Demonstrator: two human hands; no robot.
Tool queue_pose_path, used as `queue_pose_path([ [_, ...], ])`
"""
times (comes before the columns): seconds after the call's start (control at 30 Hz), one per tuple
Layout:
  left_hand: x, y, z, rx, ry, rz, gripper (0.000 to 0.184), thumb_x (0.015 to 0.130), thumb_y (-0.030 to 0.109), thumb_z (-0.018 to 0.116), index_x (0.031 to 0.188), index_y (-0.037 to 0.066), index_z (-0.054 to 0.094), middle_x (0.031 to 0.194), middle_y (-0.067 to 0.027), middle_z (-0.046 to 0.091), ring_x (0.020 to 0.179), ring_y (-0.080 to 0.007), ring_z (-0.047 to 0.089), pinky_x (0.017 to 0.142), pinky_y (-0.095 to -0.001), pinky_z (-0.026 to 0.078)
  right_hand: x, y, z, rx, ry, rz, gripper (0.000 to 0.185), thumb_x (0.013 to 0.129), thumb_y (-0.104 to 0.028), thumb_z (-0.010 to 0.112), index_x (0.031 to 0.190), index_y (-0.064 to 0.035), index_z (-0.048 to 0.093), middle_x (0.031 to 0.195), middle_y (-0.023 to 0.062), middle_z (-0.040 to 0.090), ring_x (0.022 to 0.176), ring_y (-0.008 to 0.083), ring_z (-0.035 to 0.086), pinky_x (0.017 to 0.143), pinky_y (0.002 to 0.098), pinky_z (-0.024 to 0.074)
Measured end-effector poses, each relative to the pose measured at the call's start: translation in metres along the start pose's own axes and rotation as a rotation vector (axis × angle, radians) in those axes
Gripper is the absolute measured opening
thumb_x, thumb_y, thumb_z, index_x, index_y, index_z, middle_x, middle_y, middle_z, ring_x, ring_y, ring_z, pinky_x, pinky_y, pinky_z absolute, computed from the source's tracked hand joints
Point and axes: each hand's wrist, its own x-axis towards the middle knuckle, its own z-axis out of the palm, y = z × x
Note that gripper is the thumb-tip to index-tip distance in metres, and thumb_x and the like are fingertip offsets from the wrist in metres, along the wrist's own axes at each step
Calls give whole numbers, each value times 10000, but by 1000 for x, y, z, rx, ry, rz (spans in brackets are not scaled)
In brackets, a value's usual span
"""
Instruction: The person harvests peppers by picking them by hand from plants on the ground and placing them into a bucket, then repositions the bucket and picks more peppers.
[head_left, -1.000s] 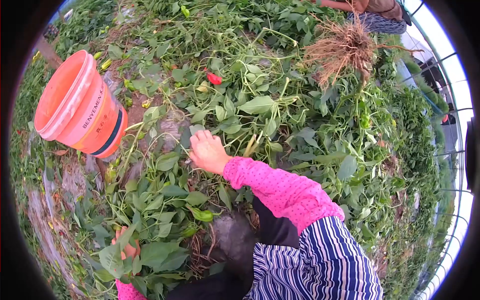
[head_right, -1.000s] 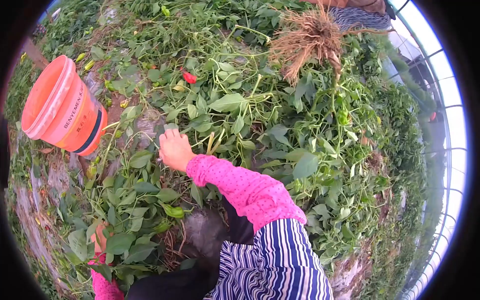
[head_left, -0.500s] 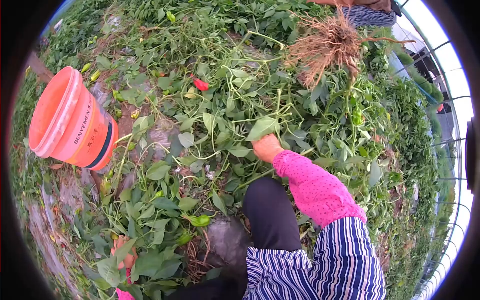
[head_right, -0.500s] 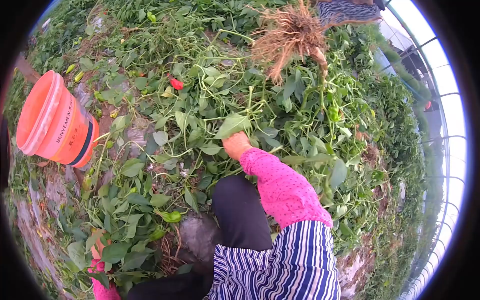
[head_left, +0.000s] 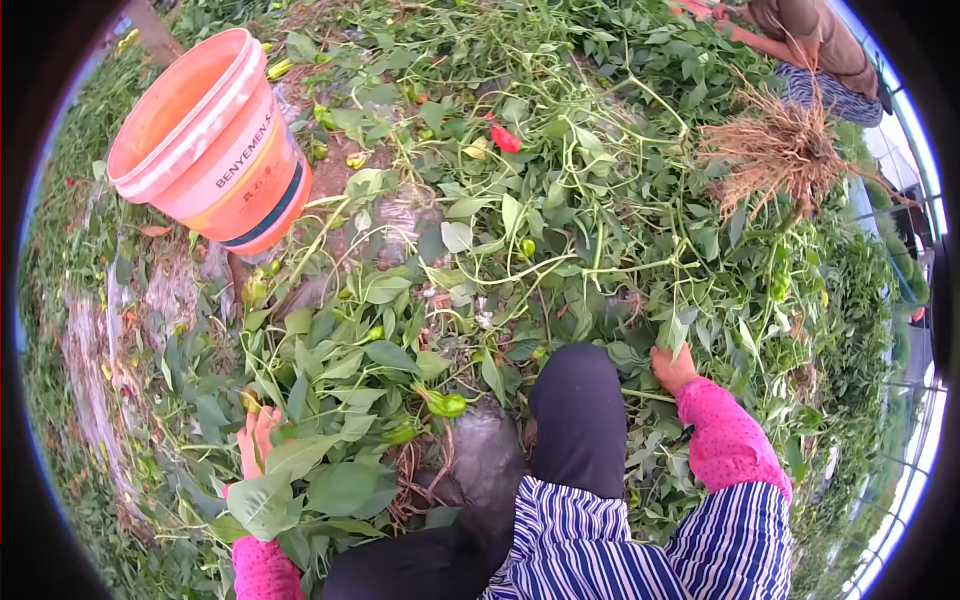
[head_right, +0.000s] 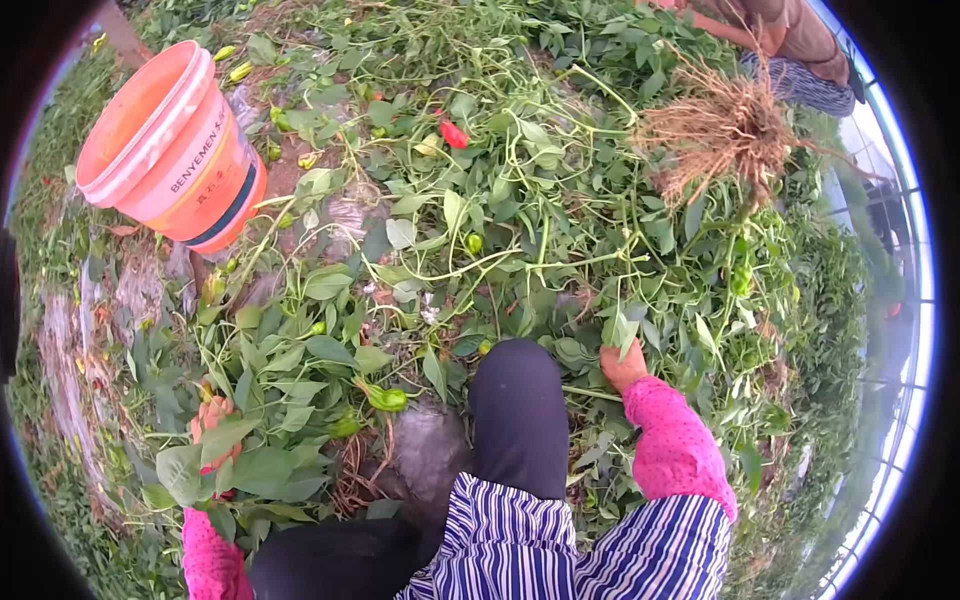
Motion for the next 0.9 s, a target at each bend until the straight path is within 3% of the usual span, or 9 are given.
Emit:
queue_pose_path([
  [0.07,-3,35,-1,695,7,255,491,619,232,643,1084,119,533,1075,-53,505,1041,-274,450,793,-415,366,22,-6,-2,-29,-17,-139,142,718,-142,522,833,-63,550,781,77,506,869,292,525,808,423,407],
  [0.13,-2,49,-1,716,63,285,477,624,240,619,1076,109,541,1057,-52,490,1027,-278,451,787,-420,366,59,-20,-50,-50,-73,-188,229,641,-168,557,839,-54,545,782,82,507,870,283,525,809,414,411],
  [0.2,1,51,-1,672,59,320,481,627,228,620,1084,102,544,1056,-60,491,1009,-284,449,785,-420,366,101,-30,-75,236,-424,-67,208,757,-196,533,898,-45,562,941,116,571,990,298,533,843,476,405],
  [0.27,2,56,-1,632,87,340,473,632,225,618,1080,88,548,1040,-63,491,995,-281,451,776,-421,365,151,-45,-149,512,-392,58,187,773,-191,534,888,-42,541,910,118,568,883,320,574,765,482,439],
  [0.37,3,58,-7,698,-44,323,451,693,198,630,1099,30,529,1138,-102,496,987,-321,478,713,-443,367,209,-63,-171,692,44,-24,195,786,-184,537,890,-19,540,882,152,566,818,339,576,726,414,469],
  [0.53,3,35,5,778,72,376,469,671,209,643,1097,46,535,1142,-99,498,997,-329,474,717,-445,366,285,-79,-122,570,124,8,162,783,-182,546,863,-42,530,906,119,559,896,300,538,751,415,456],
  [0.6,4,35,5,819,104,402,477,657,204,647,1096,53,535,1135,-97,497,1001,-333,469,723,-444,366,306,-79,-101,351,242,266,211,756,-207,574,884,-45,527,977,109,544,958,287,520,756,426,453],
  [0.73,6,65,5,724,14,213,419,663,236,609,1060,111,558,1035,-56,502,1031,-272,433,773,-417,351,316,-67,-51,634,-192,389,414,724,-276,610,1033,-35,476,1101,140,537,975,331,541,820,420,445],
  [0.9,7,52,11,799,61,252,419,689,262,598,1075,108,555,1020,-45,509,988,-269,449,780,-420,362,280,-70,-4,357,-86,101,299,769,-276,578,975,-68,519,955,101,605,943,304,549,729,435,480],
])
